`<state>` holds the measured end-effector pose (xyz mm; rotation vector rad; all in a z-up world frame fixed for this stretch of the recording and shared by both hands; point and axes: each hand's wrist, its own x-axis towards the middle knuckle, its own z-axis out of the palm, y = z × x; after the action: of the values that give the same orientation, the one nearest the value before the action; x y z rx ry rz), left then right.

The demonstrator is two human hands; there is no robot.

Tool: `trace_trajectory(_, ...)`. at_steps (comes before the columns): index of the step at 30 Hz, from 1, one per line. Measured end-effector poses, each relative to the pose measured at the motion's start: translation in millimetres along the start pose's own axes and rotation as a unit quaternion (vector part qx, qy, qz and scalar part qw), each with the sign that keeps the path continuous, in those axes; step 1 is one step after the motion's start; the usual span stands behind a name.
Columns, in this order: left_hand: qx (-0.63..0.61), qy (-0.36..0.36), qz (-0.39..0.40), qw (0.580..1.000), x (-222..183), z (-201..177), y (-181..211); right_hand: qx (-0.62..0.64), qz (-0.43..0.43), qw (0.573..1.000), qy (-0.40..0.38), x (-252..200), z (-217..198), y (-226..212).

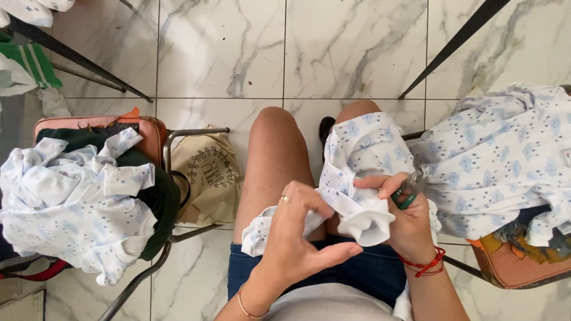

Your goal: Trimming loose threads from baby garments using small snips

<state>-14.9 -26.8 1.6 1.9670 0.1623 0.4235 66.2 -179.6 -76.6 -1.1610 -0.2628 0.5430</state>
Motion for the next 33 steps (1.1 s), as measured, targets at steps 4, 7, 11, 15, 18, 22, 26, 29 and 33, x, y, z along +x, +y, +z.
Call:
trace_trajectory(4, 0.021, 0.008, 0.001, 1.000, -0.6, 18.9, -14.6, -0.073, -0.020, 0.996, -0.043, 2.3, 9.6, -21.5)
trace_trajectory(7, 0.069, 0.083, 0.140, 0.984, -3.9, 18.1, -20.4, -0.298, -0.059, 0.952, -0.037, 0.2, 16.8, -43.2)
trace_trajectory(11, 0.138, 0.073, 0.316, 0.936, -2.7, 12.7, -28.5, -0.329, -0.053, 0.939, 0.083, -12.4, 6.3, -47.4)
trace_trajectory(15, 0.151, 0.078, 0.344, 0.923, -8.9, 21.0, -36.5, -0.382, -0.139, 0.914, -0.007, -27.1, 2.8, -54.0)
trace_trajectory(18, 0.154, 0.057, 0.350, 0.922, -8.0, 21.7, -35.2, -0.422, -0.160, 0.892, -0.038, -31.2, 17.1, -51.1)
trace_trajectory(22, 0.152, 0.056, 0.360, 0.919, -6.8, 22.5, -32.7, -0.409, -0.166, 0.897, -0.022, -27.0, 20.1, -51.2)
trace_trajectory(26, 0.122, 0.061, 0.368, 0.920, -6.1, 23.2, -31.6, -0.289, -0.039, 0.956, 0.020, -29.0, 5.6, -49.1)
trace_trajectory(29, 0.128, 0.065, 0.363, 0.921, -6.4, 23.9, -32.9, -0.296, 0.053, 0.954, 0.022, -32.2, -7.7, -51.6)
trace_trajectory(33, 0.134, 0.072, 0.352, 0.924, -6.1, 25.1, -31.2, -0.472, 0.243, 0.847, -0.015, -36.1, -14.5, -57.9)
